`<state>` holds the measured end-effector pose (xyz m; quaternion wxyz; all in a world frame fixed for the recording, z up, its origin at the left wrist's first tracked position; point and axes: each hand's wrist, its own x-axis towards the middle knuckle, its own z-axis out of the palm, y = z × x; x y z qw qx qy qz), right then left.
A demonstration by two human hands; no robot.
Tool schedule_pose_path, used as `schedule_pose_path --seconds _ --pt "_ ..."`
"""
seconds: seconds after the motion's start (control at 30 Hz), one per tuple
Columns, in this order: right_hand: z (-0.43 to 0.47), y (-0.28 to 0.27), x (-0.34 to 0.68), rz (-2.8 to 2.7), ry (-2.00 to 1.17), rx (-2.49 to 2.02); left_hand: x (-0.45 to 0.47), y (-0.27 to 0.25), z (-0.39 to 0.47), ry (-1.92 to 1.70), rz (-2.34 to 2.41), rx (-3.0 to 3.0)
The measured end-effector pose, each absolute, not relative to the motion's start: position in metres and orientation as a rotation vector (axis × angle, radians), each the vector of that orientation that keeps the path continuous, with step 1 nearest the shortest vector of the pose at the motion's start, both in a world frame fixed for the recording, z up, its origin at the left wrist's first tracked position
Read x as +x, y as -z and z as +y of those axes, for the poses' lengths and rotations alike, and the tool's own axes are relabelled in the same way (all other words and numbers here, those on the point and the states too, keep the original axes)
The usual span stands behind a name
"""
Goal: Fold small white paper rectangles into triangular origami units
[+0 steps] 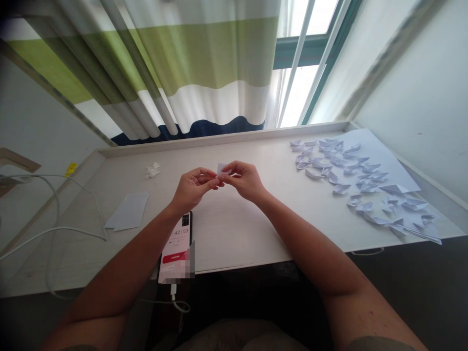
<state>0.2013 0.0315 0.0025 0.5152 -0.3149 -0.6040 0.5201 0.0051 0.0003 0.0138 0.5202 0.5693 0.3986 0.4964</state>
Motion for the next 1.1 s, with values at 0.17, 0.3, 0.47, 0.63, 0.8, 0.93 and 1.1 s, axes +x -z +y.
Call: schedule_pose_path --seconds 0.17,0.3,0.47,0.63,0.8,0.93,1.1 --pt "0.0317 -0.0011 0.2002 -1.412 -1.286 -0.744 0.0058 -0.0139 0.0001 -1.168 0.966 1.322" --pt "0.0316 0.0003 0.199 -1.398 -1.3 -0.734 0.0051 -0.0134 -0.0001 -1.125 0.964 1.281" --pt "0.0315 -0.0015 0.2001 -1.389 -1.359 -0.727 0.0034 -0.0165 -0.0003 -1.123 0.97 1.219" --pt "0.031 -0.0053 0.2018 -1.458 -1.387 -0.771 0.0023 -0.0197 0.0001 -1.13 0.976 1.176" --pt "0.0296 -0.0059 0.2014 -1.44 -1.432 -0.745 0.0033 -0.0212 -0.0017 -1.112 0.968 1.173" --pt "0.0304 -0.0039 0.2007 -1.407 -1.436 -0.789 0.0031 -0.0205 -0.0019 -1.041 0.974 1.208" --pt "0.0311 -0.0029 0.2012 -1.445 -1.408 -0.831 0.0012 -0.0181 0.0012 -1.018 1.018 1.224"
